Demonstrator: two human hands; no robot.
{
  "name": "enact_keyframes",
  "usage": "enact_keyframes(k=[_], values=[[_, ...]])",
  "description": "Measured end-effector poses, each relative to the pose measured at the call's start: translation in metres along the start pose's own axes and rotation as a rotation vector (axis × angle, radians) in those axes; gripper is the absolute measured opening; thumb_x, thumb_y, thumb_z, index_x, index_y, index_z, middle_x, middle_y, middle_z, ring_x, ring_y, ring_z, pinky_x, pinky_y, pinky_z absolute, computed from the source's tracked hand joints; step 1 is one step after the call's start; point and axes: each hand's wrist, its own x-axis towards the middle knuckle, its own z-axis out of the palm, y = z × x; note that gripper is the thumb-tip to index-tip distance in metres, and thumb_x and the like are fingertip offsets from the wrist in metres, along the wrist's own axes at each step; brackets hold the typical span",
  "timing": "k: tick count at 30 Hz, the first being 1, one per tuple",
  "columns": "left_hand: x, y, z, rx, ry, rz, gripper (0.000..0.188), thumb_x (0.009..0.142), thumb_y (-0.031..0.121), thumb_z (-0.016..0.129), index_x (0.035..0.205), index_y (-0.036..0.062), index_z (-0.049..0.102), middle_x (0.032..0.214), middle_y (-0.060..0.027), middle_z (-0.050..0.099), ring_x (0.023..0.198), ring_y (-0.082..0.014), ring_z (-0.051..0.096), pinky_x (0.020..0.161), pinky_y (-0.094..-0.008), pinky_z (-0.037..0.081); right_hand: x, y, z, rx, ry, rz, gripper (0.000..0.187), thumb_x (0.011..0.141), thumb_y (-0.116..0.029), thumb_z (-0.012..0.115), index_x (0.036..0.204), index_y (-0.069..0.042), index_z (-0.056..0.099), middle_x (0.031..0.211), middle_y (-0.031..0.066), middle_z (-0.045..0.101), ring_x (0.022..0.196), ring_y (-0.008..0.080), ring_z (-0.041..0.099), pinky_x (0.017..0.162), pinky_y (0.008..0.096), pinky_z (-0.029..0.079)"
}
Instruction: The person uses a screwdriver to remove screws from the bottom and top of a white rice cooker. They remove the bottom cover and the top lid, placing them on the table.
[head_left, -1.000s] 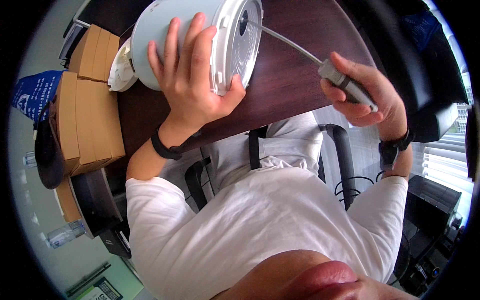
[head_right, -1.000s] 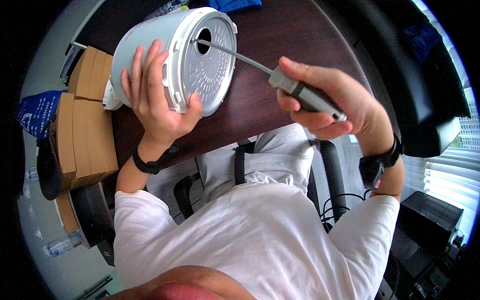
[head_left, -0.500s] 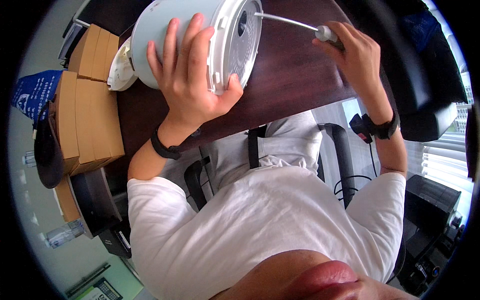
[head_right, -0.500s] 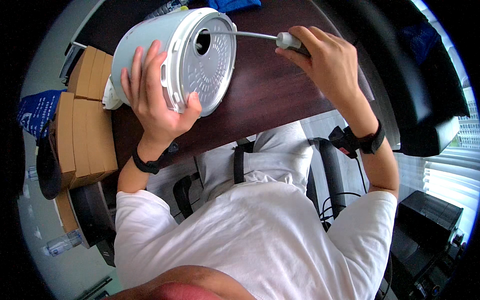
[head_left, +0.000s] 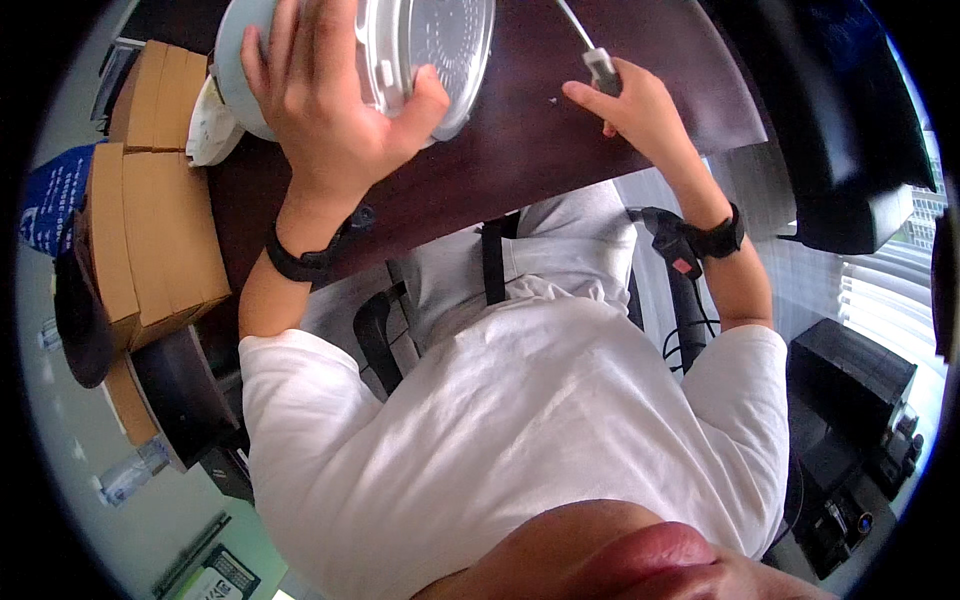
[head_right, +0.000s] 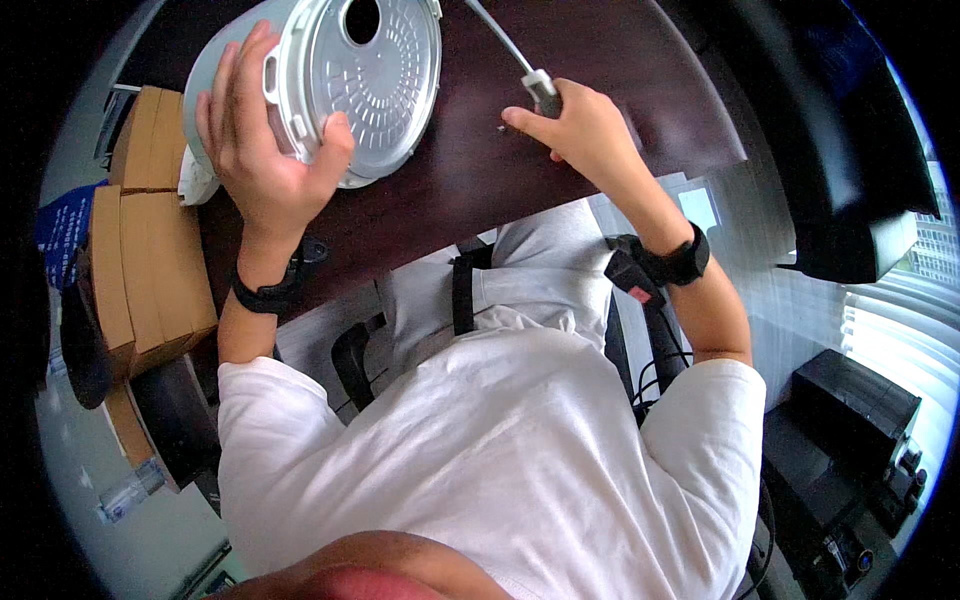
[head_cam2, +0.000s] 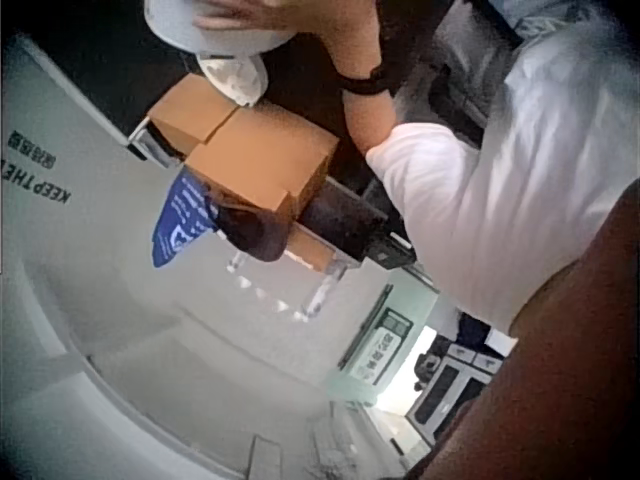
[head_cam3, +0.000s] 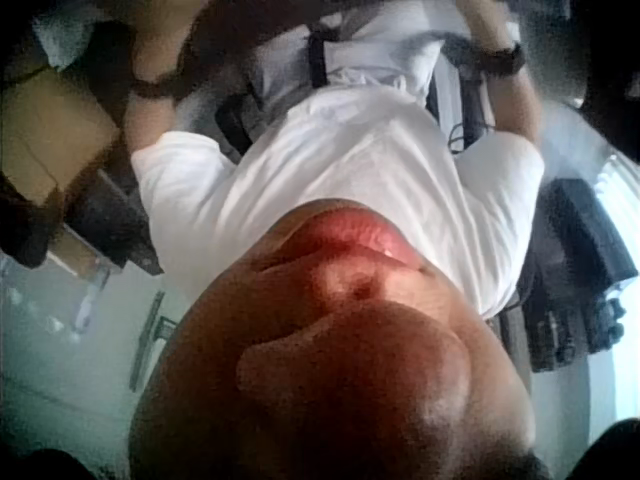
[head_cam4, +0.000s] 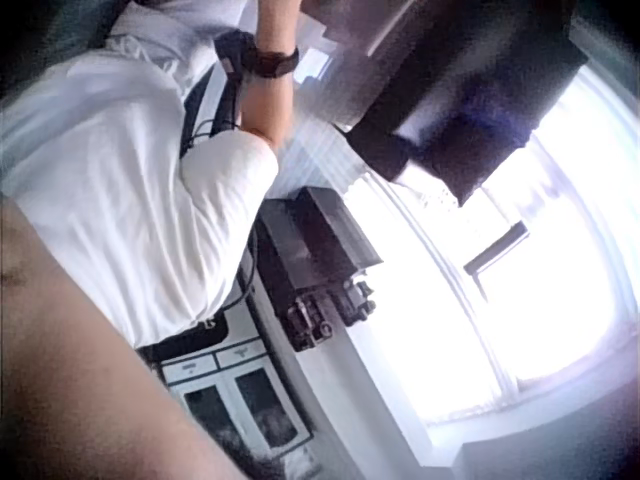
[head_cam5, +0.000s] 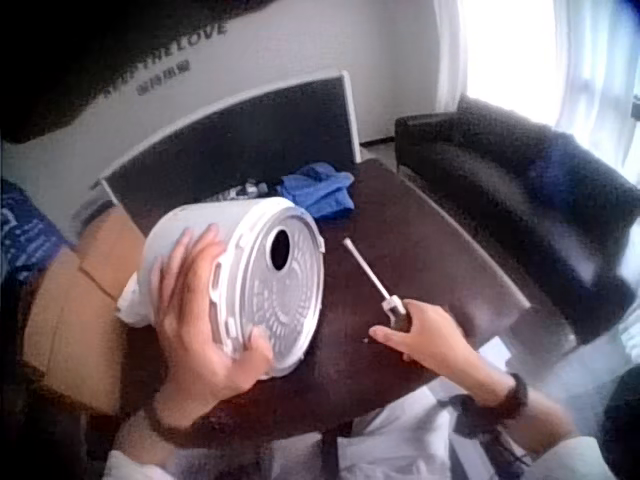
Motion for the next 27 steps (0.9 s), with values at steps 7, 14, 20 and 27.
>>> enact_keyframes(k=[7,14,20,27], values=[[0.003,-0.002,-0.002,-0.015,-0.014,-0.012,0.07,0.071,0.034,0.067,0.133,0.0063,0.049,0.136,-0.0153,0.054,0.13,-0.0365,0.045,0.107,-0.0533,0.027,0.005,-0.008,0.005,-0.338,0.013,-0.152,0.053,0.079,-0.05,0.069,0.096,-0.001,0.066,0.083,0.0196,0.068,0.081,0.0369,0.067,0.074,0.0428,0.052],[0.002,-0.047,-0.006,-0.084,-0.069,0.029,0.069,0.074,0.032,0.066,0.135,0.0073,0.046,0.139,-0.0167,0.05,0.133,-0.0373,0.041,0.109,-0.054,0.025,0.005,-0.025,0.015,-0.442,0.03,-0.138,0.054,0.077,-0.052,0.07,0.091,0.0,0.067,0.076,0.0203,0.068,0.074,0.0348,0.068,0.068,0.0413,0.054],[-0.005,-0.073,-0.008,-0.081,-0.101,0.021,0.07,0.073,0.03,0.065,0.136,0.0083,0.043,0.142,-0.0167,0.047,0.134,-0.0372,0.038,0.111,-0.0528,0.025,0.018,-0.038,0.018,-0.535,-0.135,-0.158,0.039,0.083,-0.038,0.068,0.091,0.0,0.067,0.078,0.0204,0.068,0.076,0.0341,0.069,0.069,0.0415,0.054],[-0.019,-0.073,-0.014,-0.043,-0.143,-0.02,0.073,0.077,0.044,0.063,0.137,0.0088,0.04,0.145,-0.0153,0.043,0.138,-0.0382,0.034,0.112,-0.0584,0.017,0.018,-0.032,0.012,-0.474,-0.195,-0.265,0.031,0.082,-0.028,0.067,0.085,0.002,0.065,0.081,0.0227,0.067,0.081,0.039,0.066,0.074,0.045,0.052]])
